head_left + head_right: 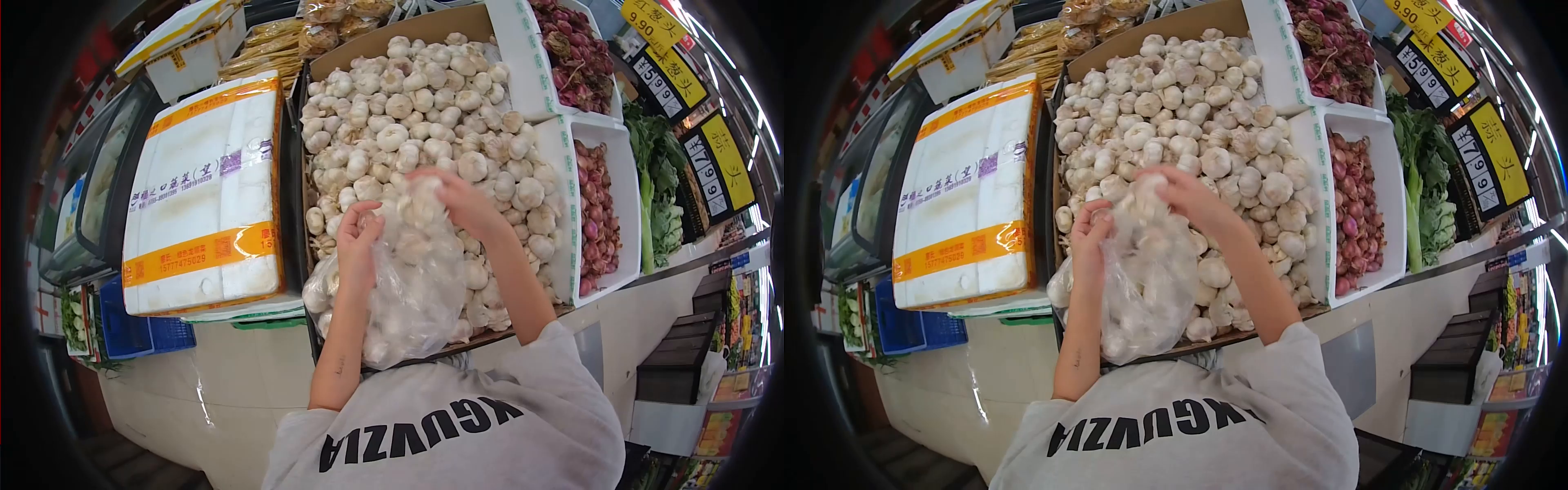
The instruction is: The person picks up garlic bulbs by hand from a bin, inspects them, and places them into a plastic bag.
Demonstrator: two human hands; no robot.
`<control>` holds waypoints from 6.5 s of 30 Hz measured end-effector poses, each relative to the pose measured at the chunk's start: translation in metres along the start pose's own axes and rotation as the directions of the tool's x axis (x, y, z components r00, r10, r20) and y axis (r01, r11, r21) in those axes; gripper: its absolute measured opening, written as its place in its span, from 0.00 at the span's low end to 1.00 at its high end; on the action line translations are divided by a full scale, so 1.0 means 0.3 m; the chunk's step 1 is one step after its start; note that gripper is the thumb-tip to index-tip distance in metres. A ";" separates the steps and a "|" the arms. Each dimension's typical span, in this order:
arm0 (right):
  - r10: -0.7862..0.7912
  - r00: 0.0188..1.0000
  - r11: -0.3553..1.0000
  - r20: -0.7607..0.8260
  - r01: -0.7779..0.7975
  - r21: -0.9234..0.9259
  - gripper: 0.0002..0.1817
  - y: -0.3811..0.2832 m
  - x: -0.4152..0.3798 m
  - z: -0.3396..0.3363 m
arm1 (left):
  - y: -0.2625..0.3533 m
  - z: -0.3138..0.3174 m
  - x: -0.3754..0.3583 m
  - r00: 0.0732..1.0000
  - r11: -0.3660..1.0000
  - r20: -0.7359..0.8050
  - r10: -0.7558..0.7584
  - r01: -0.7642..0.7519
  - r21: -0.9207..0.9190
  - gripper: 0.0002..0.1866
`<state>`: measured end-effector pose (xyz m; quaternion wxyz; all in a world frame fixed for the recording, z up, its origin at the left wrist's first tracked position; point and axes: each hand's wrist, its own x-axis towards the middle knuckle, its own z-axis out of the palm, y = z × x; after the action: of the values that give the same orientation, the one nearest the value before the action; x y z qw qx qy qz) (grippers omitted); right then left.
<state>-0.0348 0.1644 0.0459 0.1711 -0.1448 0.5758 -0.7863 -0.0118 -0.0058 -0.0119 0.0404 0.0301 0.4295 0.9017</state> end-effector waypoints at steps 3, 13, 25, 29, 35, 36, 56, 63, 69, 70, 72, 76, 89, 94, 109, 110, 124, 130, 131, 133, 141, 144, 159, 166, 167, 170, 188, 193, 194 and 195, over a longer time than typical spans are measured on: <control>0.214 0.975 0.889 -0.055 -0.218 -0.403 0.26 0.072 -0.050 0.005 | 0.008 0.019 -0.013 0.999 0.998 -0.040 0.036 -0.033 0.058 0.10; 0.287 0.951 0.663 0.114 -0.111 -0.740 0.18 0.074 -0.129 0.173 | 0.049 0.039 -0.031 1.000 0.997 0.019 0.003 -0.005 0.075 0.10; 0.019 0.997 0.778 0.069 0.028 -0.628 0.10 -0.001 -0.117 0.041 | 0.058 0.011 -0.015 0.999 1.000 -0.050 0.005 -0.004 0.010 0.09; -0.389 0.854 0.438 -0.346 -0.158 -0.885 0.13 -0.061 -0.072 -0.119 | 0.045 0.000 -0.005 0.998 0.997 -0.021 -0.064 0.065 0.047 0.08; -0.326 0.944 -0.419 -0.051 -0.192 -0.887 0.23 0.024 -0.018 -0.253 | 0.055 -0.004 -0.006 0.995 0.992 -0.044 -0.086 0.089 0.094 0.07; -0.327 0.944 -0.423 -0.047 -0.191 -0.886 0.23 0.026 -0.011 -0.260 | 0.058 -0.007 -0.005 0.995 0.991 -0.053 -0.086 0.091 0.095 0.07; -0.020 1.000 0.898 0.006 0.015 0.440 0.29 0.025 -0.171 -0.024 | 0.125 0.095 -0.058 0.993 0.979 0.074 -0.094 0.079 0.187 0.08; -0.002 0.995 0.858 -0.102 -0.051 -0.512 0.18 0.151 -0.178 0.184 | 0.096 0.130 -0.082 0.996 0.994 -0.048 0.081 -0.076 0.083 0.06; -0.260 0.957 0.560 0.127 0.256 -0.788 0.10 0.223 -0.254 0.255 | 0.066 0.157 -0.091 0.992 0.978 -0.050 0.113 -0.102 0.183 0.06; -0.256 0.959 0.560 0.124 0.252 -0.789 0.10 0.228 -0.261 0.245 | 0.059 0.163 -0.093 0.993 0.979 -0.052 0.109 -0.098 0.180 0.06; -0.284 0.919 0.214 0.274 0.339 -0.916 0.10 0.236 -0.279 0.217 | 0.043 0.171 -0.093 0.986 0.947 -0.051 0.159 -0.138 0.289 0.06; -0.265 0.935 0.261 0.235 0.305 -0.916 0.07 0.185 -0.348 0.195 | -0.012 0.141 -0.088 0.996 0.948 -0.046 0.074 -0.056 0.314 0.06; -0.581 0.727 0.297 -0.365 -0.228 -0.927 0.20 -0.093 -0.339 -0.289 | -0.015 0.094 -0.118 0.997 0.989 -0.080 0.011 0.001 0.147 0.06; -0.448 0.785 -0.045 -0.428 -0.498 -0.866 0.25 -0.062 -0.291 -0.319 | -0.001 0.076 -0.126 0.989 0.998 -0.138 0.053 -0.050 0.025 0.07; -0.178 0.945 0.951 -0.275 0.237 0.199 0.27 -0.062 -0.258 -0.052 | 0.001 0.065 -0.147 0.976 0.985 -0.132 0.172 -0.175 -0.008 0.11; -0.161 0.976 0.941 -0.149 0.198 0.275 0.24 -0.054 -0.248 -0.018 | 0.001 0.069 -0.150 0.967 0.980 -0.159 0.200 -0.198 0.028 0.11; -0.062 0.998 0.724 0.021 0.059 -0.687 0.21 0.059 -0.216 0.255 | 0.130 0.127 -0.263 0.829 0.837 -0.201 0.522 -0.451 0.311 0.13; -0.316 0.949 0.769 -0.003 0.254 -0.586 0.15 0.033 -0.322 0.126 | 0.073 0.107 -0.226 0.917 0.865 -0.129 0.378 -0.300 0.402 0.11; -0.404 0.907 0.796 -0.120 0.283 -0.535 0.13 0.035 -0.346 0.084 | 0.056 0.099 -0.219 0.921 0.868 -0.121 0.371 -0.297 0.397 0.11; -0.436 0.805 0.840 -0.403 0.204 -0.503 0.10 0.036 -0.375 -0.015 | 0.019 0.076 -0.208 0.952 0.882 -0.106 0.287 -0.220 0.417 0.10; -0.616 0.568 0.517 -0.545 -0.230 -0.824 0.14 -0.034 -0.422 -0.307 | -0.003 0.048 -0.212 0.967 0.884 -0.134 0.218 -0.138 0.447 0.09; -0.504 0.731 0.492 -0.461 -0.196 -0.848 0.21 -0.042 -0.362 -0.321 | -0.006 0.052 -0.221 0.962 0.885 -0.153 0.226 -0.137 0.445 0.09; -0.188 0.915 0.852 -0.357 -0.028 -0.523 0.30 -0.038 -0.346 -0.361 | -0.038 0.085 -0.249 0.926 0.763 -0.174 0.335 -0.159 0.627 0.09; -0.178 0.984 0.892 -0.002 0.162 0.423 0.28 0.000 -0.402 -0.243 | 0.021 0.199 -0.332 0.802 0.809 -0.399 0.445 -0.168 0.563 0.10; -0.164 0.986 0.888 0.037 0.131 0.441 0.28 0.002 -0.394 -0.205 | 0.028 0.221 -0.337 0.775 0.799 -0.426 0.466 -0.164 0.578 0.10; -0.143 0.980 0.919 0.139 0.080 0.385 0.28 -0.031 -0.372 -0.056 | 0.055 0.262 -0.367 0.794 0.800 -0.400 0.458 -0.172 0.574 0.10; 0.028 0.953 0.834 0.303 0.145 -0.532 0.18 0.129 -0.337 0.116 | -0.004 0.285 -0.539 0.720 0.806 -0.514 0.467 -0.107 0.581 0.05; -0.034 0.953 0.960 0.301 0.115 -0.254 0.17 0.008 -0.391 -0.105 | -0.049 0.231 -0.557 0.700 0.850 -0.576 0.423 -0.086 0.520 0.05; -0.063 0.991 0.917 0.116 0.104 -0.386 0.16 -0.012 -0.392 -0.171 | -0.047 0.231 -0.555 0.689 0.852 -0.591 0.420 -0.074 0.519 0.05; -0.117 0.991 0.859 -0.065 0.068 -0.508 0.15 -0.039 -0.388 -0.236 | -0.045 0.234 -0.551 0.676 0.853 -0.606 0.419 -0.064 0.518 0.05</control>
<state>0.0386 0.2789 0.0326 0.0621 -0.1749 0.7609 -0.6218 0.1596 0.0405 0.0185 -0.2568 -0.2466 0.6026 0.7143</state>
